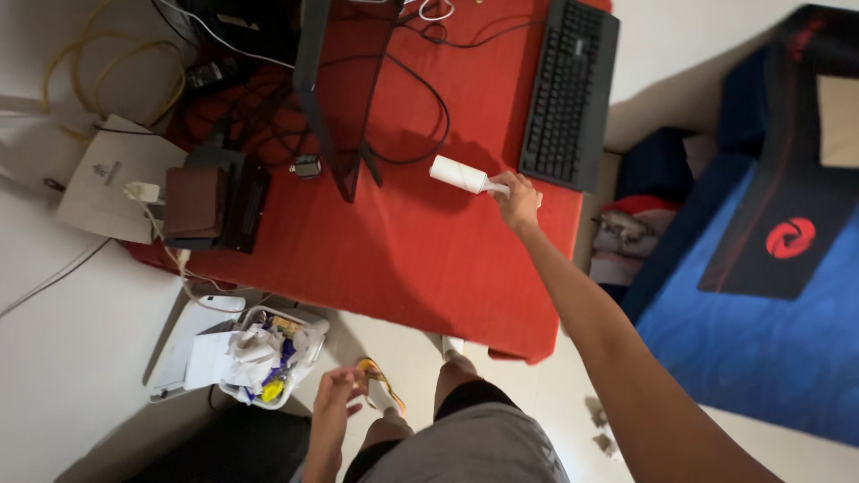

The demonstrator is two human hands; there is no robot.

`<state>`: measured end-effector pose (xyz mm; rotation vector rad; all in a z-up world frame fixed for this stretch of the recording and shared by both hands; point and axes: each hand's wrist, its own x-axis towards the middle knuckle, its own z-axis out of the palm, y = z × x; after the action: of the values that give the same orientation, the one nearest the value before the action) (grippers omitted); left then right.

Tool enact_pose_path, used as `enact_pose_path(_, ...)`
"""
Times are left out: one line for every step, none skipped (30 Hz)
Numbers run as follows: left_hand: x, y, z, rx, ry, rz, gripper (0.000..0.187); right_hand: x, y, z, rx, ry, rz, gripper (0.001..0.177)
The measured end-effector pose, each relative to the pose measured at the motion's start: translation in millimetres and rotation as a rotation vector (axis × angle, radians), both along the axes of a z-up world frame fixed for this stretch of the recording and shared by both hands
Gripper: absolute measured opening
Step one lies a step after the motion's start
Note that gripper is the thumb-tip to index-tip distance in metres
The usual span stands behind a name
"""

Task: The person cleans a table with a red tablecloth using a lint roller, moving items like containers and a wallet to clean underneath them, and then removes a used sheet from the lint roller.

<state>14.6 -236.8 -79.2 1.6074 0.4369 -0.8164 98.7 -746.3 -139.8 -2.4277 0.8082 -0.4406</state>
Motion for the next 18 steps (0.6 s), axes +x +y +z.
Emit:
enact_pose_path(-4.5, -7.0, 0.7, 0.004, 0.023, 0.028, 0.028, 10.0, -5.7, -7.6, -0.01, 0.018, -0.004, 0.021)
enact_pose_path(-8.0, -14.6, 0.9, 0.001, 0.035, 0.049, 0.029, 17.1, -11.0, -15.2, -0.028, 0.03, -0.018, 0.021)
enact_pose_path(-10.1, -20.6, 0.9, -0.001, 0.045, 0.067, 0.029, 22.2, -14.4, -22.7, -0.046, 0.04, -0.036, 0.021)
enact_pose_path(-11.8, -25.0, 0.6, -0.004, 0.054, 0.084, 0.03, 25.7, -16.9, -30.0, -0.064, 0.049, -0.053, 0.021)
enact_pose_path(-12.8, -29.1, -0.8, 0.012, 0.064, 0.089, 0.03, 27.8, -19.4, -36.4, -0.07, 0.021, -0.08, 0.022)
enact_pose_path(-15.0, -32.4, -2.2, 0.028, 0.074, 0.093, 0.031, 27.5, -20.3, -42.2, -0.076, -0.008, -0.107, 0.023)
enact_pose_path(-16.3, -35.7, -4.0, 0.043, 0.084, 0.095, 0.031, 26.9, -21.0, -46.9, -0.083, -0.036, -0.137, 0.023)
enact_pose_path(-17.1, -38.3, -5.7, 0.053, 0.096, 0.098, 0.031, 27.1, -20.8, -50.8, -0.092, -0.042, -0.123, 0.023)
enact_pose_path(-16.5, -40.0, -7.3, 0.061, 0.108, 0.097, 0.032, 26.8, -20.3, -54.0, -0.101, -0.048, -0.113, 0.024)
enact_pose_path(-16.1, -41.3, -8.4, 0.07, 0.119, 0.097, 0.032, 26.5, -19.7, -56.4, -0.111, -0.055, -0.103, 0.024)
enact_pose_path(-15.7, -42.5, -8.8, 0.076, 0.118, 0.099, 0.032, 26.1, -19.8, -57.7, -0.107, -0.059, -0.094, 0.024)
enact_pose_path(-15.4, -43.0, -8.2, 0.082, 0.117, 0.102, 0.032, 25.4, -19.7, -58.5, -0.104, -0.064, -0.085, 0.025)
enact_pose_path(-14.6, -43.6, -7.5, 0.087, 0.116, 0.102, 0.032, 24.0, -18.8, -58.9, -0.101, -0.069, -0.078, 0.026)
enact_pose_path(-14.2, -44.5, -6.4, 0.099, 0.123, 0.105, 0.031, 21.8, -16.1, -59.2, -0.096, -0.021, -0.069, 0.024)
enact_pose_path(-12.6, -46.5, -5.6, 0.109, 0.128, 0.107, 0.031, 20.2, -13.5, -58.6, -0.094, 0.024, -0.062, 0.022)
enact_pose_path(-11.8, -48.5, -4.3, 0.118, 0.134, 0.109, 0.031, 17.2, -10.2, -57.4, -0.092, 0.069, -0.054, 0.021)
enact_pose_path(-11.8, -49.3, -2.5, 0.11, 0.128, 0.106, 0.031, 11.6, -4.8, -56.4, -0.083, 0.09, -0.02, 0.02)
enact_pose_path(-12.9, -50.2, -0.3, 0.102, 0.123, 0.102, 0.031, 3.9, 1.9, -55.0, -0.073, 0.11, 0.013, 0.02)
